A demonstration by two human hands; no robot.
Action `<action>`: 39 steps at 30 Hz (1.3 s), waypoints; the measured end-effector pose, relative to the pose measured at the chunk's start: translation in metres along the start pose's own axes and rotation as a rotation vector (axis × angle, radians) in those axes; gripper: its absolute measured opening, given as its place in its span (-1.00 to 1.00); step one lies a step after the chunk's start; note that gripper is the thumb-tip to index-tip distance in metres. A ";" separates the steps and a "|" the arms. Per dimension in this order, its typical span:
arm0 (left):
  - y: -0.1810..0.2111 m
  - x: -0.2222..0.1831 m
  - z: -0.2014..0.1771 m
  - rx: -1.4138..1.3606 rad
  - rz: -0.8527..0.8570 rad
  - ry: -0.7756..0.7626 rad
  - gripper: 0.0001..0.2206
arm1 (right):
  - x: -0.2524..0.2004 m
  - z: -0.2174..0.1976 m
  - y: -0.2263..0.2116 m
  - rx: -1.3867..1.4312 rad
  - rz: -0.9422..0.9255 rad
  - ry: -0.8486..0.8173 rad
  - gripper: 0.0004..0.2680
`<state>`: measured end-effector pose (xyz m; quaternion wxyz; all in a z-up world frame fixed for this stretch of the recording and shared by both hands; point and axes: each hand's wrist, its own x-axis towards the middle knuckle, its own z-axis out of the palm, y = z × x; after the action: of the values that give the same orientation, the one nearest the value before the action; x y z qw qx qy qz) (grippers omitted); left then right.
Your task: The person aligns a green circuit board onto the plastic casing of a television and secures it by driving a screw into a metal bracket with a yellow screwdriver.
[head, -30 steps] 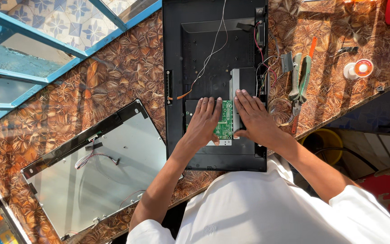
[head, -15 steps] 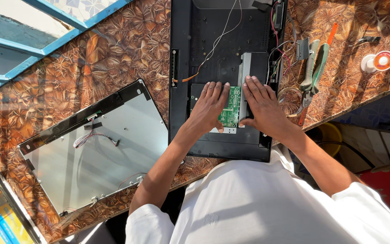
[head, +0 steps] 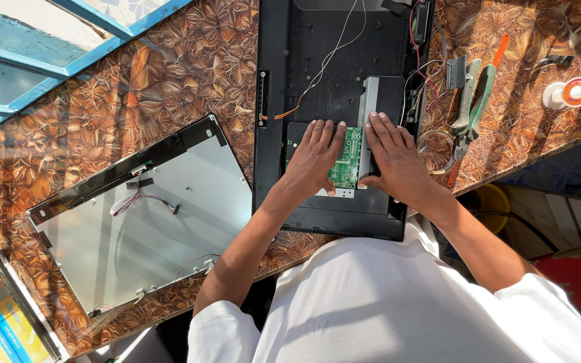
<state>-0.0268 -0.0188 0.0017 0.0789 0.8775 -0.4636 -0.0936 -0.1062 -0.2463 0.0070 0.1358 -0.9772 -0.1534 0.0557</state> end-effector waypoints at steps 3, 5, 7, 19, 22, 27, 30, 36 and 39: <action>-0.001 0.000 0.001 -0.022 0.000 0.012 0.50 | 0.000 -0.001 0.000 -0.003 -0.002 0.001 -0.08; -0.003 0.000 0.007 -0.026 0.010 0.013 0.52 | 0.000 -0.001 -0.001 -0.003 -0.004 0.003 -0.10; -0.003 0.000 0.009 -0.044 0.015 0.037 0.52 | -0.001 -0.004 -0.002 0.012 -0.010 0.001 -0.12; -0.004 0.003 0.033 0.030 0.006 0.114 0.54 | 0.002 -0.001 -0.002 0.045 -0.035 0.043 -0.15; -0.006 0.006 0.036 0.054 0.008 0.126 0.52 | 0.002 -0.001 -0.002 0.039 -0.028 0.034 -0.15; -0.012 0.011 0.052 0.063 0.014 0.113 0.53 | 0.002 -0.002 -0.002 0.026 -0.012 0.010 -0.13; -0.019 0.013 0.065 0.017 0.037 0.106 0.57 | 0.002 -0.003 -0.004 0.047 -0.005 -0.001 -0.15; -0.026 0.009 0.049 -0.064 0.097 0.089 0.61 | -0.006 -0.002 -0.009 0.047 -0.007 -0.009 -0.14; -0.027 0.004 0.029 -0.114 0.099 0.105 0.54 | -0.011 -0.005 -0.014 0.004 0.004 -0.005 -0.17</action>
<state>-0.0099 -0.0091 -0.0328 0.1576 0.8514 -0.4954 -0.0695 -0.1202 -0.2385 0.0164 0.1371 -0.9771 -0.1515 0.0586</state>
